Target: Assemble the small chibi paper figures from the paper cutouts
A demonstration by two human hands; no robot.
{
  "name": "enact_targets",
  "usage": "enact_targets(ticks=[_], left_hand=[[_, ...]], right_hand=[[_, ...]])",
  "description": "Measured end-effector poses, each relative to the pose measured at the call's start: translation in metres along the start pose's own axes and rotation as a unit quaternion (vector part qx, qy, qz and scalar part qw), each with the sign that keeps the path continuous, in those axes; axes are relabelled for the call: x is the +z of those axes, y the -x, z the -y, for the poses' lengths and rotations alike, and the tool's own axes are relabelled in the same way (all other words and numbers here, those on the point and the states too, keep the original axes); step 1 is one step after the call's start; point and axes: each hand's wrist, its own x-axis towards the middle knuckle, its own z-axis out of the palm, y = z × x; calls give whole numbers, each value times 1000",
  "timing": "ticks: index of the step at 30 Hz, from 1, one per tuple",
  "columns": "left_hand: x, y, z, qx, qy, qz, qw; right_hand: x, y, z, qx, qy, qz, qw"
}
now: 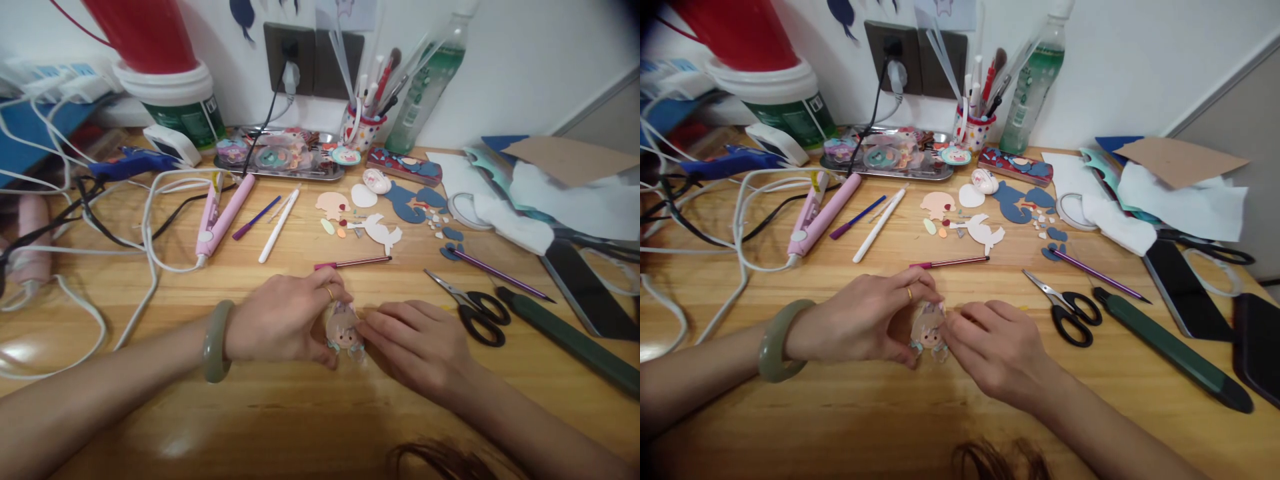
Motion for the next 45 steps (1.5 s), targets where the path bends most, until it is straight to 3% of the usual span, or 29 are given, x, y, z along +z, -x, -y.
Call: enact_targets(ticks=[45], left_hand=[[-2,-1,-1,-1,-4,-1,1000]], right_hand=[[1,-6,2,6,-13,4,1000]])
